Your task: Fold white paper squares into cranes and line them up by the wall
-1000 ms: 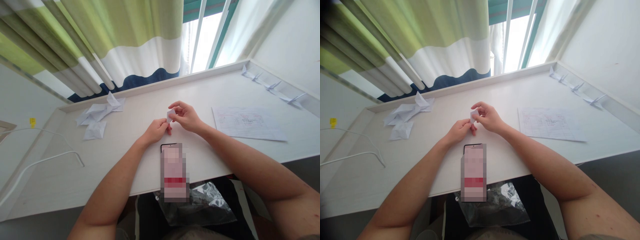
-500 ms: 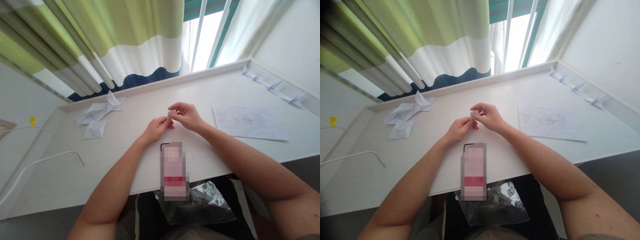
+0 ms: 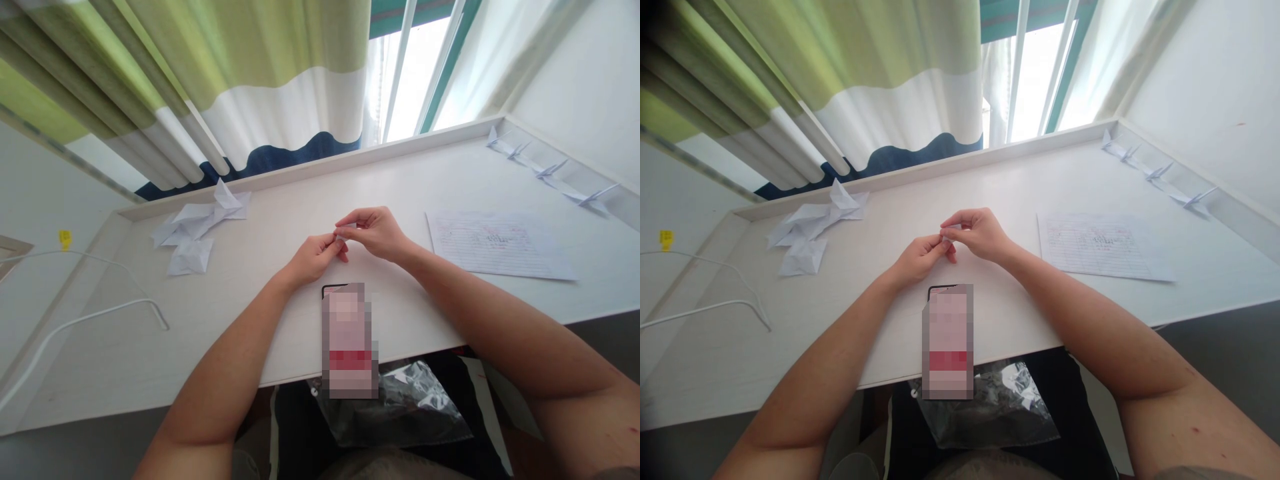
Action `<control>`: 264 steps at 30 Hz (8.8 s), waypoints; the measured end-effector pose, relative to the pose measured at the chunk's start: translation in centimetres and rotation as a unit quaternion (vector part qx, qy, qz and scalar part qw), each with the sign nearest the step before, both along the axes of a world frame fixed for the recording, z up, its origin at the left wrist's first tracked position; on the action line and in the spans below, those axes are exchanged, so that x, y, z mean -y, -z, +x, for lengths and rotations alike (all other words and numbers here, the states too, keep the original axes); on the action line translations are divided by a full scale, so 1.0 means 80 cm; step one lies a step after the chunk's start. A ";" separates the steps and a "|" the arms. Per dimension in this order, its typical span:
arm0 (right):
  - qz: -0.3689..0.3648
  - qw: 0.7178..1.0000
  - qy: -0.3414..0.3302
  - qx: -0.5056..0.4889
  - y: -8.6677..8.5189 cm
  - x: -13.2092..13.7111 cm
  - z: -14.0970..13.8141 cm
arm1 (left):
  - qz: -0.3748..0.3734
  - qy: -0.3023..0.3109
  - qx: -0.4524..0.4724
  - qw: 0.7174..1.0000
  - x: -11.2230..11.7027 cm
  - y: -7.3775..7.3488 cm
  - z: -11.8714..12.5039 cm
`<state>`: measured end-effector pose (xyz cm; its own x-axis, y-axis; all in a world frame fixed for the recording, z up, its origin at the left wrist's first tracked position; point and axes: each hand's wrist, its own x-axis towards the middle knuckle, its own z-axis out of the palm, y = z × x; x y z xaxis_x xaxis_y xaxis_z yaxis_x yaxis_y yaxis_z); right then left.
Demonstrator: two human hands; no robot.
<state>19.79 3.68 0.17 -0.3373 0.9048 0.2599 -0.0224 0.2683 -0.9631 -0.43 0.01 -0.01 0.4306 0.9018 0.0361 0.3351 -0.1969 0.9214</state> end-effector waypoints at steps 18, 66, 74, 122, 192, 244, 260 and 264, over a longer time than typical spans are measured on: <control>-0.025 0.999 -0.001 -0.043 0.007 -0.003 -0.002 | -0.023 -0.019 0.089 0.996 -0.008 -0.001 -0.009; -0.010 1.000 0.011 -0.024 0.002 -0.001 0.001 | 0.026 -0.088 0.054 0.994 -0.002 -0.002 0.004; -0.021 0.999 0.005 -0.024 0.007 -0.004 0.002 | -0.009 -0.047 0.022 0.999 0.000 -0.003 0.002; 0.058 0.996 0.047 0.048 0.010 0.000 0.001 | 0.079 -0.132 -0.035 0.987 -0.005 0.011 -0.004; 0.021 1.000 -0.014 0.009 0.011 0.000 0.000 | 0.002 0.021 0.061 0.998 -0.007 -0.006 -0.012; 0.016 0.999 0.033 -0.035 0.016 -0.004 -0.003 | 0.009 -0.025 0.028 0.999 -0.004 0.005 -0.004; -0.010 1.000 -0.003 -0.014 0.016 -0.005 0.000 | 0.062 0.032 -0.039 0.997 -0.005 0.007 -0.009; -0.003 1.000 0.007 -0.018 0.016 -0.007 0.002 | 0.049 0.004 -0.023 0.999 -0.003 0.005 -0.004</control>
<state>19.97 4.25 -1.10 -0.3157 0.9107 0.2663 -0.0544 0.2628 -0.9633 -0.78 0.24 -0.45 0.4412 0.8914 0.1037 0.3743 -0.2878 0.8815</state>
